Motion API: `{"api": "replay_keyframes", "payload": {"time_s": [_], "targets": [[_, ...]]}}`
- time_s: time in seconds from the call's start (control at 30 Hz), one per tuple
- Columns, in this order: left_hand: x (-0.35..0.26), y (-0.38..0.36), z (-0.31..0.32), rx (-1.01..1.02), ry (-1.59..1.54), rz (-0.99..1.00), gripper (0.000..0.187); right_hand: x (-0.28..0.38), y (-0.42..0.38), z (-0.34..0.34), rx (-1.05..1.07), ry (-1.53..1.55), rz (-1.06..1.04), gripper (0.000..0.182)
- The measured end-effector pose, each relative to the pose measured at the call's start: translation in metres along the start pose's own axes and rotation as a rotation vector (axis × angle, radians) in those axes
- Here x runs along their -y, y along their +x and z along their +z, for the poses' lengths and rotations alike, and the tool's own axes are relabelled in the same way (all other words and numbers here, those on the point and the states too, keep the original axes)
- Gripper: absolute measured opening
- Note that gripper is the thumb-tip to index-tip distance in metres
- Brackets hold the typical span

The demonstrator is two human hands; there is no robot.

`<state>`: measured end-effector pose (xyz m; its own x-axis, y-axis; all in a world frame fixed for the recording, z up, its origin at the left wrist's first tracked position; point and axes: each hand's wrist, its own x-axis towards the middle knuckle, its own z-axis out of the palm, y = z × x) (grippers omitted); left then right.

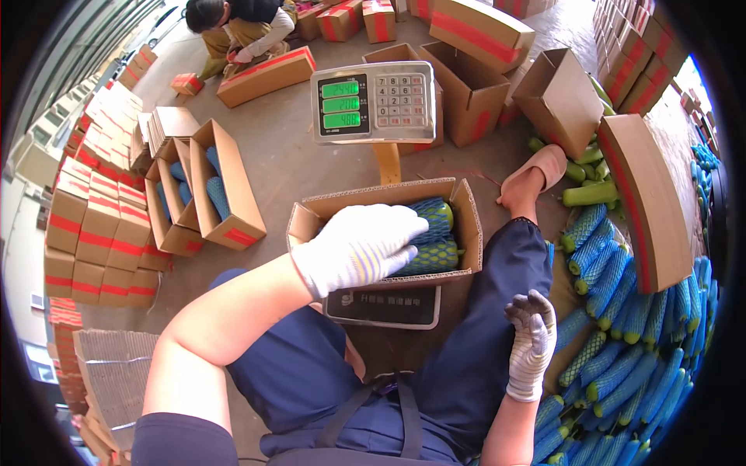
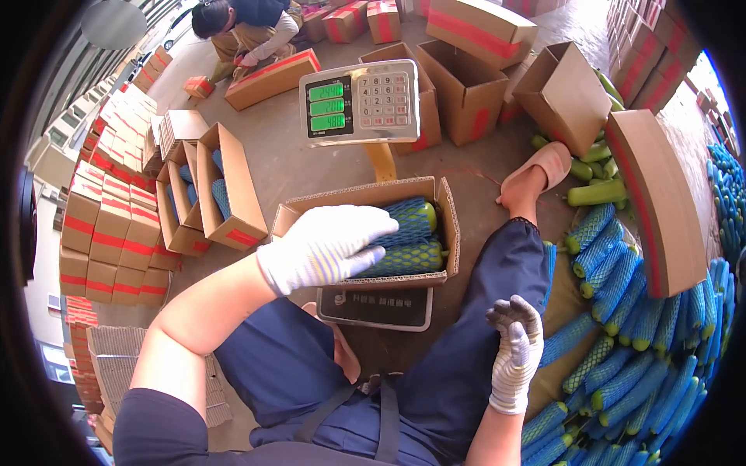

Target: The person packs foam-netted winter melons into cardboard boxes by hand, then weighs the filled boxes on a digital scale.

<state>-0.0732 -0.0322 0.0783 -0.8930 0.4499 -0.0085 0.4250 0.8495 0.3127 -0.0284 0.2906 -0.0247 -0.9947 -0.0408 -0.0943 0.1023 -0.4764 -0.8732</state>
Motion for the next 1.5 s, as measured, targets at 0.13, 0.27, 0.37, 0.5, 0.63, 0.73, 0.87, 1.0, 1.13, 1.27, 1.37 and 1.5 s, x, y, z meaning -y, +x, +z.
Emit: {"api": "replay_keyframes", "payload": {"time_s": [0.13, 0.27, 0.37, 0.5, 0.63, 0.73, 0.87, 1.0, 1.13, 1.27, 1.37, 1.5], "targets": [[0.001, 0.025, 0.013, 0.134, 0.154, -0.035, 0.041, 0.001, 0.002, 0.007, 0.010, -0.130, 0.015, 0.046], [0.006, 0.038, 0.045, 0.203, 0.209, -0.191, 0.053, 0.002, 0.009, 0.021, 0.051, -0.211, 0.043, 0.044], [0.016, 0.046, 0.068, 0.168, 0.209, -0.199, 0.062, -0.002, 0.018, 0.031, 0.072, -0.231, 0.085, 0.043], [0.027, 0.057, 0.074, 0.158, 0.152, -0.220, 0.066, -0.003, 0.038, 0.048, 0.096, -0.340, 0.085, 0.041], [0.026, 0.046, 0.078, 0.104, 0.101, -0.207, 0.071, -0.002, 0.051, 0.055, 0.106, -0.459, 0.045, 0.040], [0.021, 0.023, 0.075, 0.000, 0.067, -0.166, 0.072, -0.009, 0.046, 0.046, 0.090, -0.427, 0.064, 0.040], [0.015, 0.018, 0.060, -0.098, 0.066, 0.187, 0.054, -0.023, 0.037, 0.042, 0.119, -0.371, 0.120, 0.051], [-0.004, 0.052, 0.072, 0.079, 0.040, 0.175, 0.042, -0.020, 0.043, 0.066, 0.246, -0.770, -0.129, 0.059], [-0.015, 0.097, 0.106, 0.291, 0.267, 0.102, 0.021, -0.032, 0.044, 0.075, 0.201, -0.939, -0.310, 0.062], [-0.004, 0.107, 0.109, 0.499, 0.088, 0.127, 0.024, -0.033, 0.043, 0.076, 0.210, -1.005, -0.346, 0.060], [-0.007, 0.107, 0.083, 0.645, -0.165, 0.088, 0.043, -0.042, 0.044, 0.078, 0.155, -0.930, -0.364, 0.060], [0.040, 0.091, 0.155, 0.455, -0.655, -0.133, 0.043, -0.057, 0.047, 0.078, 0.091, -0.837, -0.355, 0.066]]}}
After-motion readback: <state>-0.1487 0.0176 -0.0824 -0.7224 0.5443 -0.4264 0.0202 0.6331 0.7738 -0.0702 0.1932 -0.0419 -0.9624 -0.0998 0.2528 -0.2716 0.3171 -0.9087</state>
